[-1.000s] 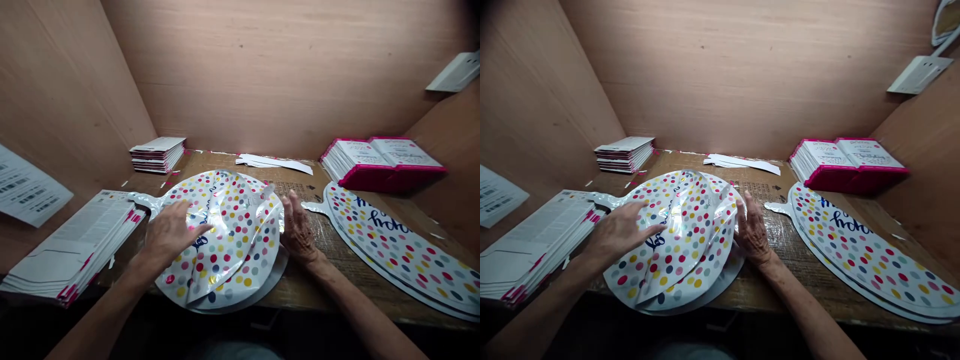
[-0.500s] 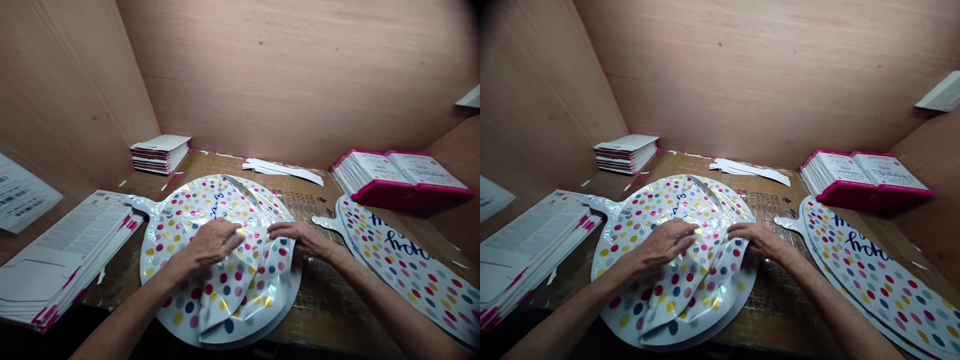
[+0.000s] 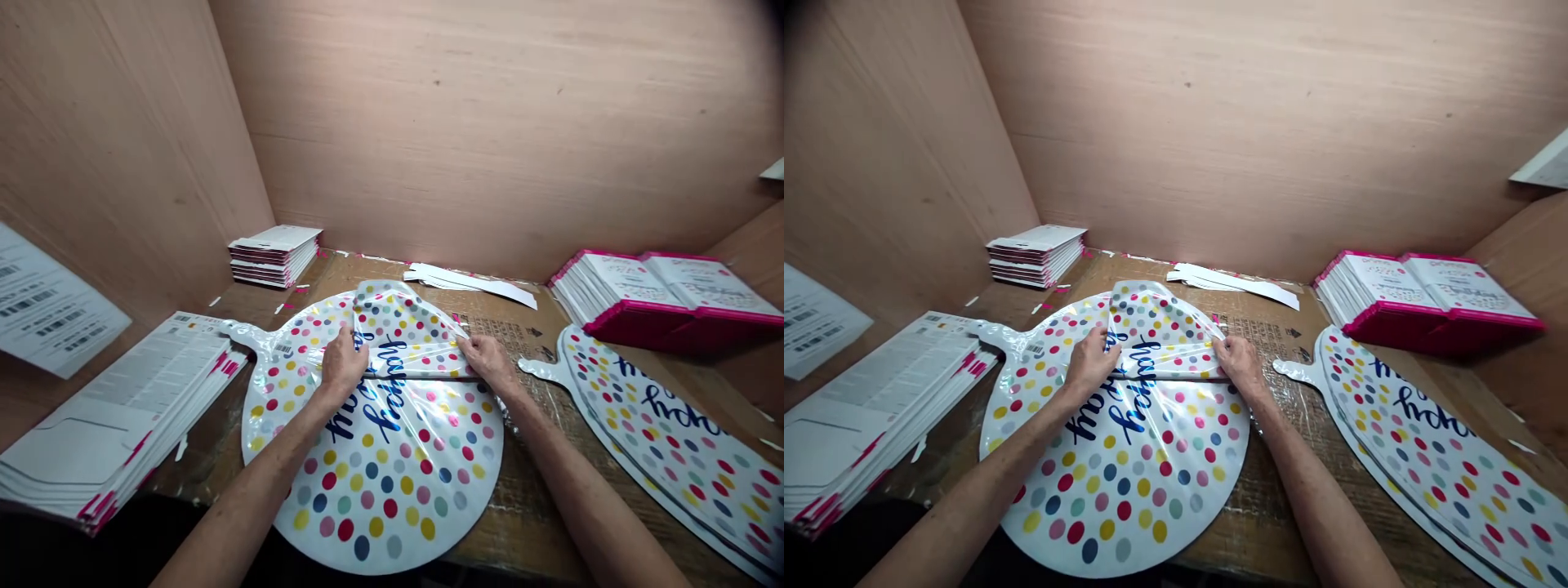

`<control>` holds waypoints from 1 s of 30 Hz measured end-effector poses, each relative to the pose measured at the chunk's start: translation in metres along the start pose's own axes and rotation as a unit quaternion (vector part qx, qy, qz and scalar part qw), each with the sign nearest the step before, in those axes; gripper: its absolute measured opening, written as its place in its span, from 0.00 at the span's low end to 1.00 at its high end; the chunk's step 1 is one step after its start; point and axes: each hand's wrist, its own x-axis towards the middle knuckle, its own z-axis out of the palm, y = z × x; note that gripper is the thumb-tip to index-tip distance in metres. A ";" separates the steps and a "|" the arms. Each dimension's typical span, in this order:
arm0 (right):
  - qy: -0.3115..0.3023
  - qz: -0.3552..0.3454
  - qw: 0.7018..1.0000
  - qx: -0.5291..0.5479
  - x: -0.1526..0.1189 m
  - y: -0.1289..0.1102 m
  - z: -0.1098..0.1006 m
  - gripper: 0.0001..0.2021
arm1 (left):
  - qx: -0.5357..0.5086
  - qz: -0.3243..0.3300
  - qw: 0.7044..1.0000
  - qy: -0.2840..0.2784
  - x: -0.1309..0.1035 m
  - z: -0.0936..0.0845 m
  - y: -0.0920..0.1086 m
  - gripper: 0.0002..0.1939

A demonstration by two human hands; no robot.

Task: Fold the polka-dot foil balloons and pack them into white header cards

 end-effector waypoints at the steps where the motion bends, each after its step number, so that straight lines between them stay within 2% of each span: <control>1: -0.003 0.002 1.000 -0.005 0.000 0.000 0.000 0.20 | 0.019 0.015 0.999 0.028 0.000 0.003 0.003 0.22; 2: -0.005 0.003 1.000 -0.009 0.001 0.000 0.001 0.19 | 0.040 0.046 0.996 0.058 -0.001 0.007 0.006 0.25; 4: -0.005 0.003 1.000 -0.016 0.001 0.001 0.002 0.18 | 0.091 0.150 0.980 0.094 -0.001 0.015 0.010 0.27; 6: 0.002 -0.002 1.000 -0.022 0.001 0.001 0.003 0.18 | 0.144 0.240 0.956 0.083 0.000 0.023 0.012 0.27; 7: 0.006 -0.005 1.000 -0.024 0.001 0.002 0.003 0.18 | 0.170 0.256 0.949 0.072 0.001 0.026 0.012 0.28; 11: 0.006 -0.020 0.999 -0.030 0.000 0.008 0.004 0.18 | 0.227 0.223 0.946 0.065 0.008 0.030 0.011 0.34; 14: 0.006 -0.029 0.999 -0.040 0.003 0.011 0.003 0.19 | 0.216 0.258 0.940 0.056 0.020 0.030 0.015 0.37; 18: 0.014 -0.035 0.998 -0.059 -0.008 0.006 -0.003 0.20 | 0.205 0.258 0.944 -0.001 0.043 0.042 0.017 0.37; 20: 0.063 -0.085 0.991 -0.083 -0.024 0.000 -0.007 0.19 | 0.206 0.249 0.946 -0.032 0.052 0.052 0.013 0.38; 22: 0.094 -0.211 0.963 -0.141 -0.042 -0.008 -0.008 0.20 | 0.204 0.253 0.945 -0.043 0.056 0.060 0.008 0.39; 24: 0.054 -0.330 0.916 -0.220 -0.051 -0.015 -0.005 0.22 | 0.193 0.259 0.945 -0.042 0.057 0.063 0.004 0.39; 25: 0.011 -0.353 0.900 -0.255 -0.052 -0.018 -0.003 0.22 | 0.182 0.260 0.947 -0.045 0.057 0.063 0.002 0.39; 27: -0.058 -0.346 0.884 -0.310 -0.044 -0.022 0.001 0.23 | 0.132 0.250 0.958 -0.056 0.059 0.059 0.001 0.39; 30: -0.086 -0.322 0.874 -0.352 -0.026 -0.026 0.002 0.20 | 0.018 0.198 0.978 -0.060 0.065 0.050 -0.001 0.38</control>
